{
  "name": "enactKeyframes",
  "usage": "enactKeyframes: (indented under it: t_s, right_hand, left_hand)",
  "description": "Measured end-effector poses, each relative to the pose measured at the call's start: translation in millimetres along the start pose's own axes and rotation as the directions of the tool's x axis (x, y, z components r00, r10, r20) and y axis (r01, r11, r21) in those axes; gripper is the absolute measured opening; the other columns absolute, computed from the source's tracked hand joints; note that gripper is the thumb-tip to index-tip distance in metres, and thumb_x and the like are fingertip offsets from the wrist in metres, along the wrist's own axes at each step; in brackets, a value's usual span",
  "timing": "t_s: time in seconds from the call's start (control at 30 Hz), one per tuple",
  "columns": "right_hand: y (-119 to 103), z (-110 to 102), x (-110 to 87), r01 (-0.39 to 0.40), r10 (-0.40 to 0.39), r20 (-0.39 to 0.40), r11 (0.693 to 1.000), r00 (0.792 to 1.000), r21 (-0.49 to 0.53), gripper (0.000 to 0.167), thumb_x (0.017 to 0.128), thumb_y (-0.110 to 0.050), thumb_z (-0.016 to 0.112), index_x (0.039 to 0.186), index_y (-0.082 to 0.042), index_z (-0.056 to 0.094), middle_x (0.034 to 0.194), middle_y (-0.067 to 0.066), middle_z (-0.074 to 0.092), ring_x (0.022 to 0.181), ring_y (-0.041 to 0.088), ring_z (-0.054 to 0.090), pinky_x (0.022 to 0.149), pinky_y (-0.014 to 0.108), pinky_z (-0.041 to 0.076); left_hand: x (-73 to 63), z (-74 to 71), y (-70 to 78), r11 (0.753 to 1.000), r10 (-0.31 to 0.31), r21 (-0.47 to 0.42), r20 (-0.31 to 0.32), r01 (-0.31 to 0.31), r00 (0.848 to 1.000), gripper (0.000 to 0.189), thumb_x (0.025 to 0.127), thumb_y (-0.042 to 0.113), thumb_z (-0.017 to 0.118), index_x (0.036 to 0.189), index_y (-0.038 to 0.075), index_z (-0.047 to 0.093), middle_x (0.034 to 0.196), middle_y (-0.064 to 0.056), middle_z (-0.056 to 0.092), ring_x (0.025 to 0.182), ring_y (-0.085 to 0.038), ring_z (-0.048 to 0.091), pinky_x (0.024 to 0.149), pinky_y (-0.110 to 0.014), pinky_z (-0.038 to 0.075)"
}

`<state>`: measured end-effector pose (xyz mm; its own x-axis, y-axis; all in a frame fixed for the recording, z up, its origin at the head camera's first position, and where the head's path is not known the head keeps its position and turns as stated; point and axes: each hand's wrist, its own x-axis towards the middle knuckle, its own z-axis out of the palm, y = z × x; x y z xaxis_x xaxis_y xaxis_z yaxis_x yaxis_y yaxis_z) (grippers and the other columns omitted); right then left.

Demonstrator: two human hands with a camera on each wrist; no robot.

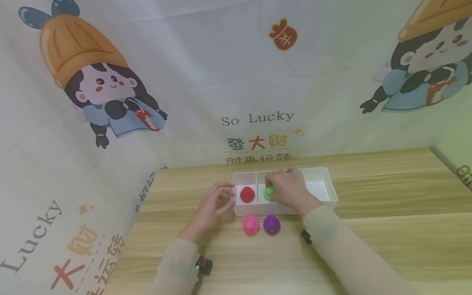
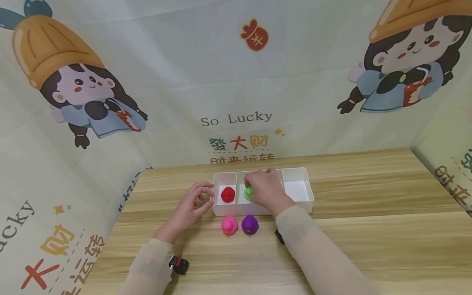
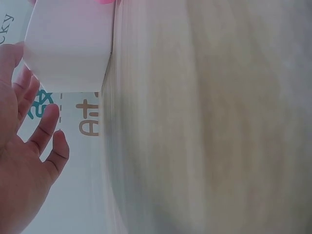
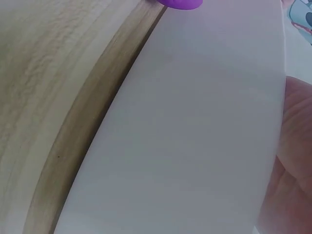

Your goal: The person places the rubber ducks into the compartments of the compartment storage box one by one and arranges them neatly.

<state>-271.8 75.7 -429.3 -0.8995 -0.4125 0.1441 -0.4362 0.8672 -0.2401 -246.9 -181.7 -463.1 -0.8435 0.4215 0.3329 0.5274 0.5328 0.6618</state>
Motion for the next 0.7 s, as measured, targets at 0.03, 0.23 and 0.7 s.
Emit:
enactKeyframes:
  t_s: [0.03, 0.23, 0.7]
  right_hand:
    - [-0.3, -0.7, -0.3, -0.004, 0.004, 0.005, 1.0, 1.0, 0.002, 0.025, 0.064, -0.023, 0.076, 0.083, -0.025, 0.061, 0.079, -0.013, 0.059, 0.08, 0.01, 0.052, 0.089, 0.049, 0.027]
    - [-1.9, -3.8, -1.5, -0.023, 0.022, 0.028, 1.0, 0.999, 0.02, 0.026, 0.063, -0.021, 0.076, 0.084, -0.024, 0.061, 0.08, -0.012, 0.059, 0.08, 0.011, 0.05, 0.086, 0.047, 0.029]
    - [0.1, -5.1, -12.5, 0.035, -0.023, -0.084, 0.987, 0.996, 0.154, 0.041, 0.068, -0.031, 0.074, 0.106, -0.025, 0.058, 0.105, -0.009, 0.057, 0.099, 0.014, 0.05, 0.09, 0.045, 0.031]
  left_hand:
    - [0.2, 0.2, 0.1, 1.0, 0.002, 0.005, 0.0, -0.002, 1.0, 0.017, 0.083, 0.023, 0.062, 0.096, 0.018, 0.052, 0.124, 0.008, 0.042, 0.101, -0.015, 0.042, 0.081, -0.036, 0.04]
    - [1.3, 0.8, 1.6, 1.0, 0.003, 0.01, -0.005, -0.003, 1.0, 0.017, 0.082, 0.018, 0.063, 0.095, 0.017, 0.052, 0.124, 0.008, 0.042, 0.098, -0.017, 0.043, 0.081, -0.036, 0.04]
    - [1.7, 1.6, 4.3, 0.999, -0.035, 0.005, -0.017, 0.035, 0.999, 0.016, 0.081, 0.017, 0.064, 0.094, 0.019, 0.054, 0.124, 0.008, 0.043, 0.096, -0.016, 0.045, 0.079, -0.036, 0.041]
